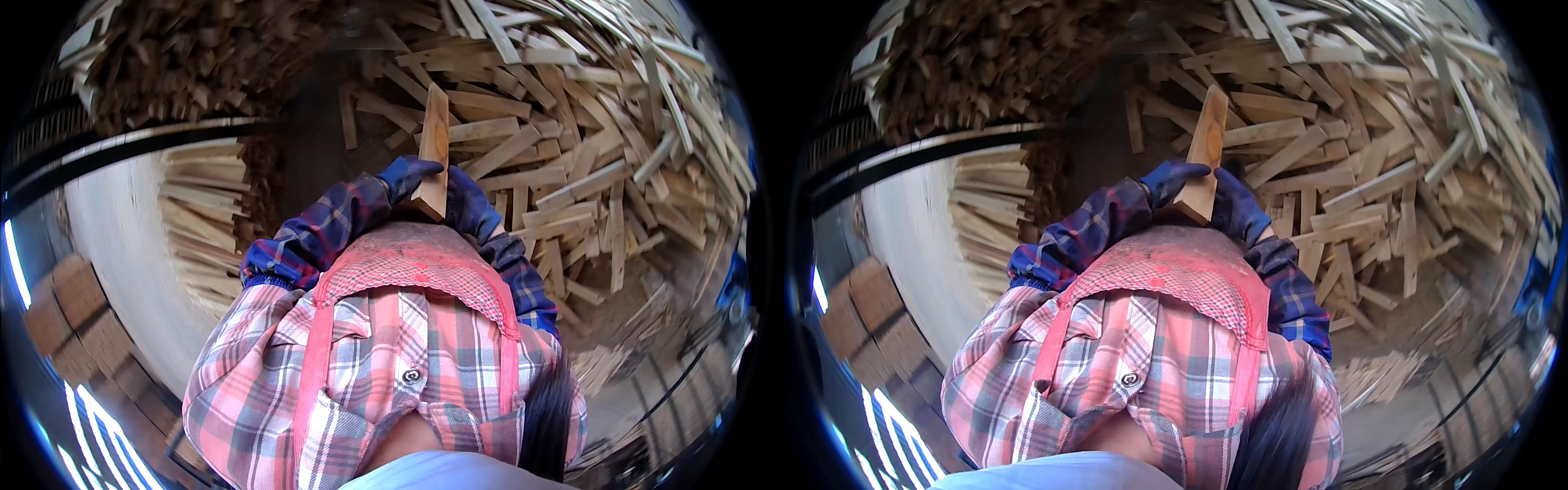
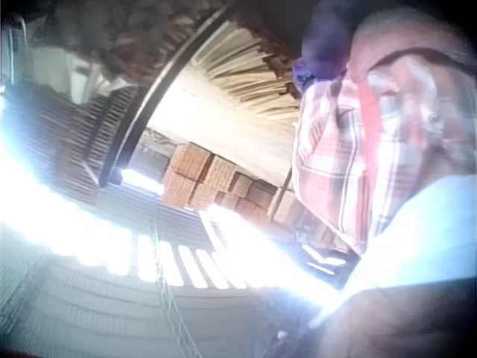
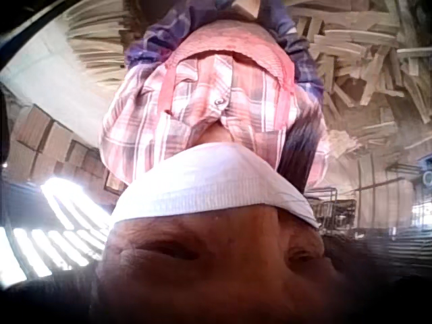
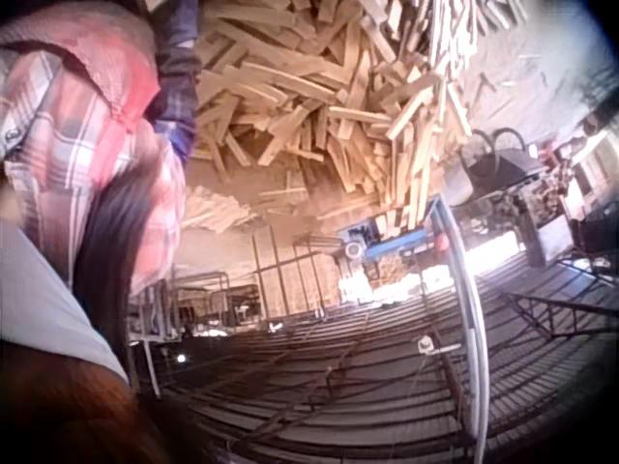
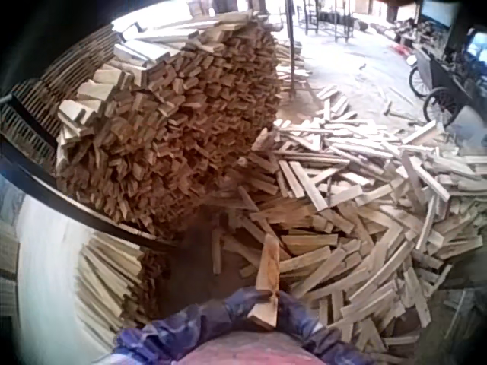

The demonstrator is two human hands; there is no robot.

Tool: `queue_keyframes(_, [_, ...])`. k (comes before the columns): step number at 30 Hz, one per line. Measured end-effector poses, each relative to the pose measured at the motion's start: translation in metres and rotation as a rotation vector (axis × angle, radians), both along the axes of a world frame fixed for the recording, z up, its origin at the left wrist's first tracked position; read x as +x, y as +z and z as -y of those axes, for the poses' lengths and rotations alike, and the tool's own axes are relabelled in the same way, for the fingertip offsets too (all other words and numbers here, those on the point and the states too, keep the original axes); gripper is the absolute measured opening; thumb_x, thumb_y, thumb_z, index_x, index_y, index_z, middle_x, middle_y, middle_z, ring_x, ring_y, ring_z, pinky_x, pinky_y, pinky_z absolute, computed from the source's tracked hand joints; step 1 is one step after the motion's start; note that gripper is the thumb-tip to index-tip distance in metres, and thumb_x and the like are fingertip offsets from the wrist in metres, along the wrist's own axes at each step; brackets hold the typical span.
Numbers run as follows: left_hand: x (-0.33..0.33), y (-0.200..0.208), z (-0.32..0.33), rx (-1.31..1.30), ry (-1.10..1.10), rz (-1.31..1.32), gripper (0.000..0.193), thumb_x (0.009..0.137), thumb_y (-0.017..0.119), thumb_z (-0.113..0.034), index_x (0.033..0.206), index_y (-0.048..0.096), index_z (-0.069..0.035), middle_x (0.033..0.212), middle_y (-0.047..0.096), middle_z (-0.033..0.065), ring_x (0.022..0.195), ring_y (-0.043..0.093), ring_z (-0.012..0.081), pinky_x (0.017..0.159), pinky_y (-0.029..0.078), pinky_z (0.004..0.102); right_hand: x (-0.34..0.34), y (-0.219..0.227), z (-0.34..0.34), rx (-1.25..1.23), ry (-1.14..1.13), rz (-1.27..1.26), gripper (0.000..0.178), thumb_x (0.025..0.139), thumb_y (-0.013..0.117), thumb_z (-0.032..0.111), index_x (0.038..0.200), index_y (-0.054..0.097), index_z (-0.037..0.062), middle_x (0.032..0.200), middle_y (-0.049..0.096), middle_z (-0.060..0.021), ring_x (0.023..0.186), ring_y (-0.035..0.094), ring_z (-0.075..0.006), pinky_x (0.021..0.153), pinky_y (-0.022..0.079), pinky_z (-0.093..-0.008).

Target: The person repeatedly picks up individual wooden planks from a large pile on the floor, briefly inspects them, and places them into a separate, organized stack. The task involves continuous handling of the planks one at a time.

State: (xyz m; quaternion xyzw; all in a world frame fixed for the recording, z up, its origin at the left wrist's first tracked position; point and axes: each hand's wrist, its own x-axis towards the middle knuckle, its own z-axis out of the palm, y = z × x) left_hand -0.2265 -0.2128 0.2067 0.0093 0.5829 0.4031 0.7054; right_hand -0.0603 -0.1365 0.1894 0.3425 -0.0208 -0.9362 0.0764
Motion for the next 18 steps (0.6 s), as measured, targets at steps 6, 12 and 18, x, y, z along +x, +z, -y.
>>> queue_keyframes(6, [0.044,-0.059,-0.005,0.148,-0.41,-0.013,0.037,0.083,0.067,-0.031,0.093,0.066,0.004,0.078,0.064,0.0122,0.066,0.061,0.0208,0.066,0.048,0.032,0.032,0.005,0.1,0.05,-0.694,0.229,0.032,0.092,0.055,0.035,0.113,0.058,0.0118,0.104,0.065,-0.0081,0.094,0.063,-0.0234,0.085,0.052,-0.0389])
queue_keyframes(12, [0.105,-0.059,0.019,0.321,-1.016,-0.192,0.029,0.091,0.058,-0.031,0.096,0.066,-0.003,0.085,0.06,0.0028,0.075,0.053,0.0111,0.063,0.043,0.0279,0.12,0.033,0.216,0.027,-1.231,0.546,0.023,0.087,0.062,0.033,0.103,0.061,0.0159,0.083,0.067,-0.0043,0.063,0.063,-0.0141,0.046,0.05,-0.0238])
queue_keyframes(18, [0.074,-0.116,0.079,0.049,-1.415,-0.064,0.032,0.094,0.052,-0.031,0.119,0.056,-0.011,0.101,0.063,0.0045,0.083,0.061,0.0183,0.062,0.049,0.0319,0.199,0.029,0.378,0.052,-1.599,1.171,0.034,0.082,0.068,0.04,0.107,0.06,0.0171,0.082,0.064,0.0009,0.061,0.058,-0.0134,0.045,0.042,-0.0257])
